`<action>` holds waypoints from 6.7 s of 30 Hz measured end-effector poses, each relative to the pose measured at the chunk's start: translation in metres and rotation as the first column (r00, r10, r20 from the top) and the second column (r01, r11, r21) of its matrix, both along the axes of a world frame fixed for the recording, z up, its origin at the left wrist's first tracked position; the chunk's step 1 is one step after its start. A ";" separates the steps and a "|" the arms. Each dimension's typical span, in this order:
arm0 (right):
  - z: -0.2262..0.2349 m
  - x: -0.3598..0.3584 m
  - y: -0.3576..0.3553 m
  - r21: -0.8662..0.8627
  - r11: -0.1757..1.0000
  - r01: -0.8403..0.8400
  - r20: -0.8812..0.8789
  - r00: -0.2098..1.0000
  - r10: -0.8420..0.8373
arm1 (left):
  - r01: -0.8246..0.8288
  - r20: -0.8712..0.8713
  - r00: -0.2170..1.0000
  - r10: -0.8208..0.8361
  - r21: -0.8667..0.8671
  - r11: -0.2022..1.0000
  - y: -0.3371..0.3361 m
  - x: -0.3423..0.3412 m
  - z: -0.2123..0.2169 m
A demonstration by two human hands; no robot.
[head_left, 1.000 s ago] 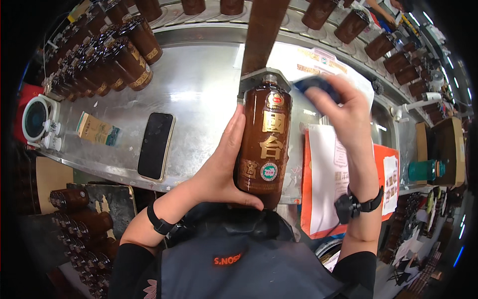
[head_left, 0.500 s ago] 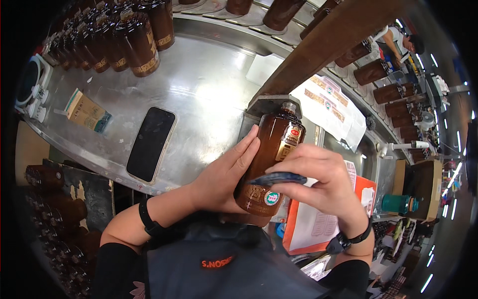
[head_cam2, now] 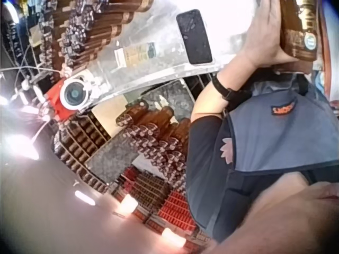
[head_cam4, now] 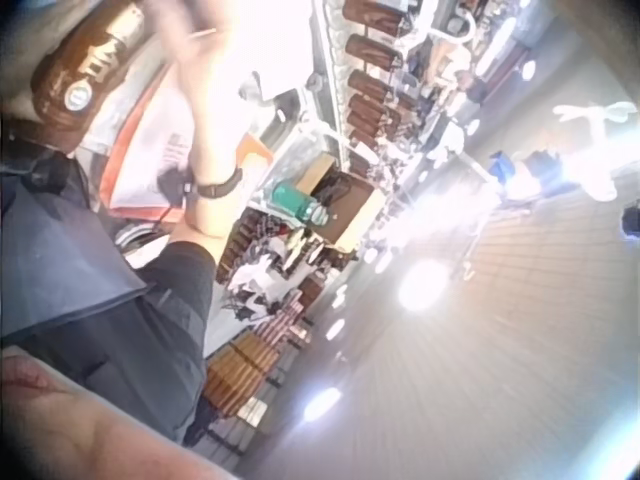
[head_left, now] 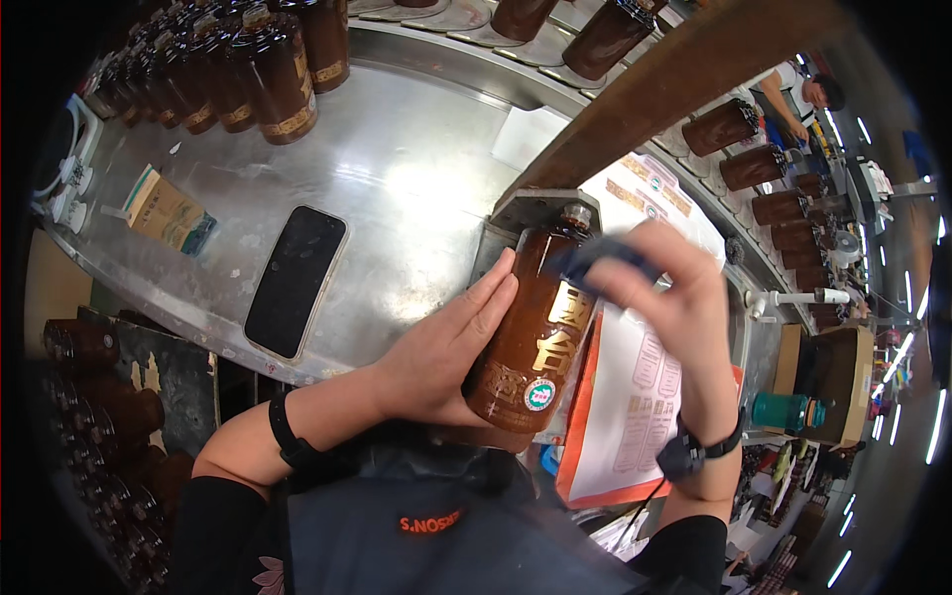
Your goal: Apply adhesive labels to large plastic bottles on a production line and smooth them out with a squeegee tool.
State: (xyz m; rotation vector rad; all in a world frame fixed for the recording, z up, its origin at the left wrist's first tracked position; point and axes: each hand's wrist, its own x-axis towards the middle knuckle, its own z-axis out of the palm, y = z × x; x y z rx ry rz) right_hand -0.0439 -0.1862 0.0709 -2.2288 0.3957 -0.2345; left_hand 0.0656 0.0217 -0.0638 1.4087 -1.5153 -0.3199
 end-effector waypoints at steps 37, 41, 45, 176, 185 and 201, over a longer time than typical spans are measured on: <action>-0.021 -0.081 0.020 -0.038 0.975 0.218 0.202 0.957 -0.206 | -0.154 -0.330 0.921 0.208 0.181 0.971 -0.057 0.028 0.050; -0.030 -0.092 0.025 0.252 0.902 0.349 0.192 0.896 -0.401 | -0.091 -0.542 0.823 0.169 0.169 0.981 -0.072 0.015 0.043; -0.031 -0.104 0.025 0.443 0.771 0.458 0.084 0.835 -0.544 | -0.105 -0.549 0.822 0.151 0.114 0.988 -0.074 0.011 0.041; -0.037 -0.068 0.043 0.102 0.987 -0.122 0.117 0.987 0.110 | 0.212 -0.980 0.198 -0.027 0.016 0.977 -0.068 0.014 0.017; -0.032 -0.060 0.018 0.028 0.995 0.094 0.210 0.973 -0.098 | 0.238 -0.977 0.199 -0.074 -0.025 0.971 -0.074 0.011 0.018; 0.027 -0.025 0.085 -0.679 0.522 -0.515 -0.226 0.824 0.520 | 0.183 -0.967 0.256 -0.022 0.026 0.983 -0.073 0.012 0.013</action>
